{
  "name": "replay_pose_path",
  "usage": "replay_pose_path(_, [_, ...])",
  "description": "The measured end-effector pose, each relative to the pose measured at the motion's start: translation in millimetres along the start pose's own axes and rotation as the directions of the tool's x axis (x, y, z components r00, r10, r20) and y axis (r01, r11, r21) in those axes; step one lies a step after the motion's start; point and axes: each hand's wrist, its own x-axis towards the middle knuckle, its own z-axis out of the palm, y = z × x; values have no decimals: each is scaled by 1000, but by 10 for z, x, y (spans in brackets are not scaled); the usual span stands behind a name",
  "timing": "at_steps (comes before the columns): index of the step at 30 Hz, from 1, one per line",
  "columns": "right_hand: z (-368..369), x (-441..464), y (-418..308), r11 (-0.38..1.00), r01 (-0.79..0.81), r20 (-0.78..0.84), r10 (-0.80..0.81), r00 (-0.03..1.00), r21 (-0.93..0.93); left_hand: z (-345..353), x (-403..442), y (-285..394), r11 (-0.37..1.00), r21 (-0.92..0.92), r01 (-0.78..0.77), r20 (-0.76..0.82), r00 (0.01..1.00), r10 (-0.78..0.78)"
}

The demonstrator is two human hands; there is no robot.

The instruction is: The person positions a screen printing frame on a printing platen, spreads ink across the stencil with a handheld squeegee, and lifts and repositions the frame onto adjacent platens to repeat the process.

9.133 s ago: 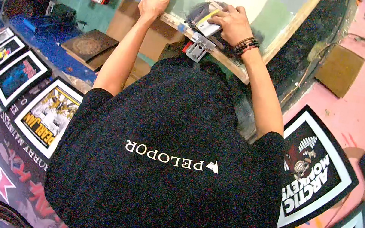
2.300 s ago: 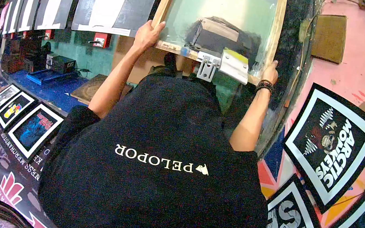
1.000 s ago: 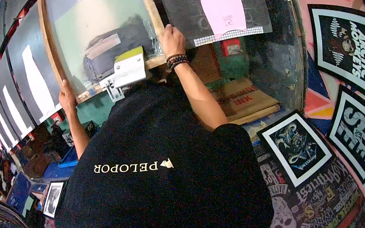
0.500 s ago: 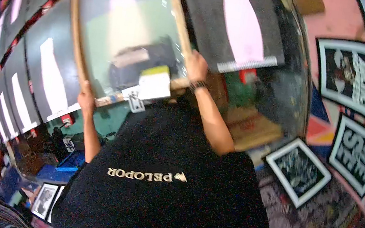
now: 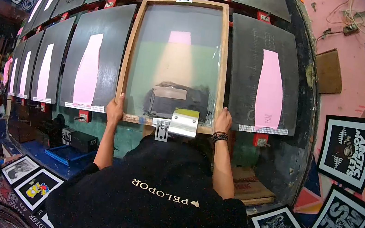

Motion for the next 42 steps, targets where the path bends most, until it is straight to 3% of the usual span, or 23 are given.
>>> replay_pose_path(7, [29, -54, -27, 999, 35, -48, -34, 998, 16, -37, -7, 4, 999, 14, 45, 39, 998, -46])
replay_pose_path(12, [57, 69, -173, 1000, -8, -8, 8, 1000, -16, 21, 125, -1, 1000, 5, 1, 6, 1000, -1])
replay_pose_path(14, [145, 184, 11, 998, 60, -38, -60, 998, 1, 91, 239, -116, 1000, 22, 19, 33, 999, -20])
replay_pose_path(16, [93, 187, -24, 999, 27, 37, -26, 999, -21, 153, 269, -207, 1000, 22, -12, -9, 1000, 13])
replay_pose_path(18, [99, 136, -72, 999, 48, 4, -48, 999, -24, 148, 281, -211, 999, 38, -24, 14, 1000, 24])
replay_pose_path(20, [95, 109, -143, 993, 33, 7, -32, 999, -110, 106, 253, -139, 997, 76, 20, 37, 999, -23])
replay_pose_path(23, [169, 227, 1, 996, -78, 52, 80, 995, -31, 109, 220, -82, 993, 109, 41, 29, 999, -44])
replay_pose_path(25, [210, 248, 71, 997, 6, -14, -7, 1000, -82, 92, 180, -45, 994, 106, 28, 10, 1000, -29])
replay_pose_path(34, [73, 105, -44, 997, -20, -14, 20, 1000, -72, -20, 105, -40, 986, 167, 26, 8, 1000, -27])
replay_pose_path(42, [109, 147, 46, 976, 102, 2, -103, 995, -192, 126, 74, -112, 995, 98, 15, -13, 1000, -14])
